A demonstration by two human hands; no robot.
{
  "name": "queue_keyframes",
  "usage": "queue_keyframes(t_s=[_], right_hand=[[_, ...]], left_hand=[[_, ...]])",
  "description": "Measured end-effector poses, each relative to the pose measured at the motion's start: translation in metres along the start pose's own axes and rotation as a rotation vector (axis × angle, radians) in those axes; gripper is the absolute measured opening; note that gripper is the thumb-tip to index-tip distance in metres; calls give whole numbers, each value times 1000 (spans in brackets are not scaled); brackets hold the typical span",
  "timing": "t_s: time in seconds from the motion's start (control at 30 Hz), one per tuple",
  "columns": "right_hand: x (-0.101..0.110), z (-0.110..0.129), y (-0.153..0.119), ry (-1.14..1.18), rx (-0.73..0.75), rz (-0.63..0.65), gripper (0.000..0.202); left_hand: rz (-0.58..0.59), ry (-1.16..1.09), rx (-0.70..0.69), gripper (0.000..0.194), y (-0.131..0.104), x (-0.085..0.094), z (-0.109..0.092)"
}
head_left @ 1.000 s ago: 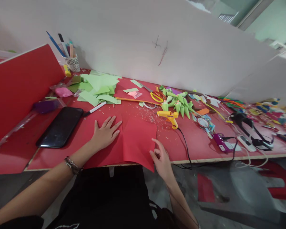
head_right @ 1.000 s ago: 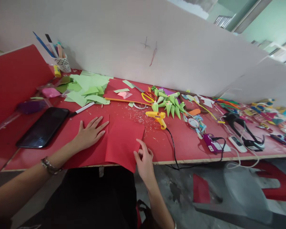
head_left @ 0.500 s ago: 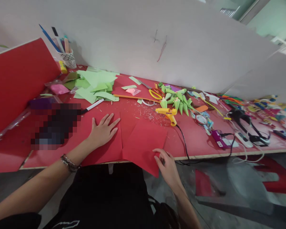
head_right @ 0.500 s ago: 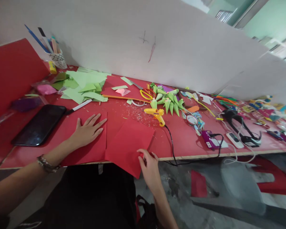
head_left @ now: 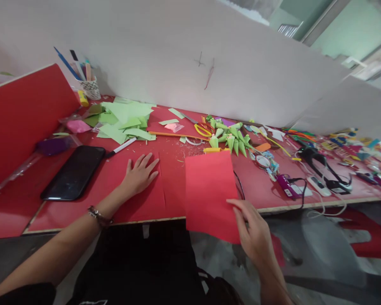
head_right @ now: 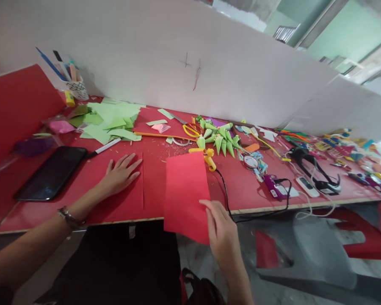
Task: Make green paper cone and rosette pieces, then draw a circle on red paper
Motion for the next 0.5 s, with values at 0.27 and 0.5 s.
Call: queue_keyframes(t_s=[0.27, 0.5], right_hand=[[-92, 38, 64, 512, -104, 37, 26], [-145, 39, 67, 493, -51, 161, 30]], left_hand=[[-205, -390, 53, 43, -46, 96, 84], [-149, -98, 315, 78, -116, 75, 181]])
Point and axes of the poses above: each hand's wrist, its own y-axis towards the middle knuckle, its own x-axis out of the back of the hand, z = x × y, the point moved 1 cm from there along y, towards the middle knuckle, and after that the axes turned 1 degree about z, right-handed, at the moved point
